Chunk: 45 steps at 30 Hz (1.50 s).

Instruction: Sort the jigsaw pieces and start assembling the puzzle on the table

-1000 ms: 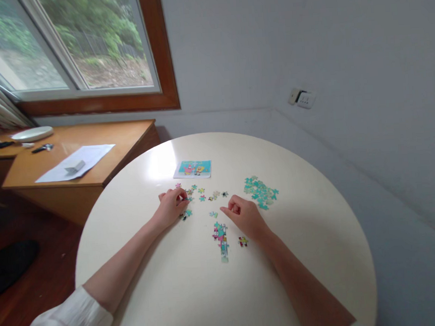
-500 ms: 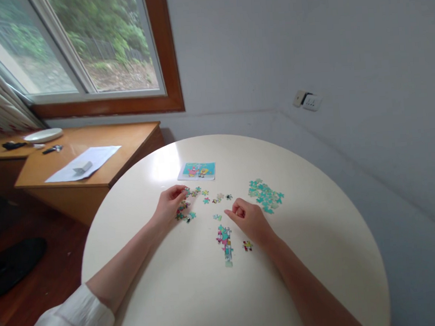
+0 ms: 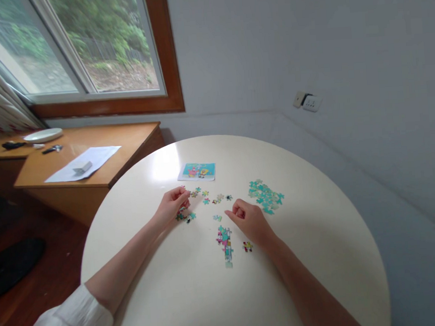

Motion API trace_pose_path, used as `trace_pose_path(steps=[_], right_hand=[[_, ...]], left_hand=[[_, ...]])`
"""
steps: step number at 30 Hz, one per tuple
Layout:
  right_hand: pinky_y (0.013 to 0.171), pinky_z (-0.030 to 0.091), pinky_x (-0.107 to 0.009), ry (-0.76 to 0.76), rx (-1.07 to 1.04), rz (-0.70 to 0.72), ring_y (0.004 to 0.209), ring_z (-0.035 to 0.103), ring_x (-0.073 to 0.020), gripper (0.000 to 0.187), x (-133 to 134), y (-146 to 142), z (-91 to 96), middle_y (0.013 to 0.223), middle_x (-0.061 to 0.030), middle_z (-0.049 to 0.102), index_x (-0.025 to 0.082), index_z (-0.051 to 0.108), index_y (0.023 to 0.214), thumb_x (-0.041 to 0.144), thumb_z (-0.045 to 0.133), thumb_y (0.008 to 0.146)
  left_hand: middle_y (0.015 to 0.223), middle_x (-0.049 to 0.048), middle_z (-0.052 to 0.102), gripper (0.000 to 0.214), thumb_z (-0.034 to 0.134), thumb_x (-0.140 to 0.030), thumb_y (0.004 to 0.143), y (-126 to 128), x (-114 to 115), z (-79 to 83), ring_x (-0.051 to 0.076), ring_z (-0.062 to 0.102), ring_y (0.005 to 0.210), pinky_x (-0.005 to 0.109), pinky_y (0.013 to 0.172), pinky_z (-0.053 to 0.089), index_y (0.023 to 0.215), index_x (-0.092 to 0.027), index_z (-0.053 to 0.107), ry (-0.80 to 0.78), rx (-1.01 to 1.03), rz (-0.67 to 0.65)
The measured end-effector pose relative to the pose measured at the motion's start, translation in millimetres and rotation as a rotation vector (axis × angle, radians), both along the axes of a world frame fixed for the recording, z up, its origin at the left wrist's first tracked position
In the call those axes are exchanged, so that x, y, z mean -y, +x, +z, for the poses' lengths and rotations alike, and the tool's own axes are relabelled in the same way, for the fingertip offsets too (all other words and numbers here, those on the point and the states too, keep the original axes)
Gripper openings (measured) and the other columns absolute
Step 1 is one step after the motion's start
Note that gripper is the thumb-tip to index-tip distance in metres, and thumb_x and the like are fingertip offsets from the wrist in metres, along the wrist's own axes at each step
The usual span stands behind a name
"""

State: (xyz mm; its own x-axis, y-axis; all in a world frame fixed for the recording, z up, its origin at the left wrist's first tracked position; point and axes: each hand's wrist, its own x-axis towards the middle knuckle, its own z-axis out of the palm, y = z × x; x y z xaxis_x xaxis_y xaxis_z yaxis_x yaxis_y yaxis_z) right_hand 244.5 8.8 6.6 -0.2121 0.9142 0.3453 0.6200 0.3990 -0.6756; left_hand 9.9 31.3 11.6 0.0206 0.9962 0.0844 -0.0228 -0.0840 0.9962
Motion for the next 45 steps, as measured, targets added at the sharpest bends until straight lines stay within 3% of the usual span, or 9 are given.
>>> trace_pose_path(steps=[8,13,20,28,34,45], right_hand=[[0.044,0.029,-0.021,0.006,0.028,0.002,0.042,0.034,-0.0079,0.029,-0.4,0.6,-0.3,0.045,0.0067,0.038,0.02,0.043,0.059,0.04,0.055,0.075],[0.044,0.029,-0.021,-0.002,0.029,0.002,0.043,0.034,-0.008,0.027,-1.1,0.8,-1.6,0.045,0.0071,0.037,0.02,0.043,0.059,0.038,0.056,0.075],[0.044,0.029,-0.021,-0.007,0.032,0.003,0.043,0.034,-0.0078,0.027,-0.6,1.1,-1.1,0.046,0.0068,0.038,0.02,0.042,0.059,0.037,0.056,0.075],[0.043,0.028,-0.02,-0.002,0.024,0.005,0.041,0.033,-0.0072,0.026,0.0,-0.7,2.6,0.044,0.0072,0.037,0.019,0.042,0.058,0.035,0.055,0.074],[0.043,0.028,-0.019,-0.008,0.017,0.009,0.041,0.033,-0.0071,0.026,-0.4,-0.2,1.0,0.044,0.0073,0.037,0.019,0.042,0.058,0.034,0.056,0.074],[0.044,0.028,-0.02,-0.009,0.029,0.008,0.043,0.033,-0.0071,0.025,0.9,0.7,1.0,0.045,0.0073,0.037,0.019,0.042,0.059,0.034,0.056,0.074]], left_hand=[[0.052,-0.0007,0.058,0.029,0.07,-0.038,0.063,2.9,6.5,10.7,0.006,0.05,0.044,0.017,0.041,0.034,0.065,-0.013,0.055,-0.073,0.085,-0.051],[0.056,0.0009,0.062,0.028,0.072,-0.035,0.061,5.6,6.1,13.2,0.006,0.052,0.04,0.019,0.041,0.042,0.067,-0.011,0.057,-0.168,0.126,-0.052],[0.067,0.0049,0.069,0.007,0.06,-0.016,0.077,8.2,2.7,6.7,0.012,0.066,0.061,0.028,0.068,0.055,0.082,-0.011,0.059,-0.291,0.237,-0.064],[0.074,0.0059,0.071,0.019,0.052,-0.002,0.078,9.0,7.0,9.6,0.013,0.068,0.074,0.027,0.083,0.052,0.094,-0.009,0.06,-0.316,0.253,-0.116],[0.073,0.0048,0.071,0.013,0.058,-0.009,0.077,9.0,9.1,10.5,0.015,0.068,0.078,0.027,0.081,0.053,0.09,-0.012,0.058,-0.273,0.265,-0.151],[0.061,0.0038,0.069,0.013,0.067,-0.016,0.07,8.1,10.2,13.6,0.014,0.067,0.061,0.025,0.069,0.054,0.079,-0.01,0.06,-0.299,0.185,-0.148]])
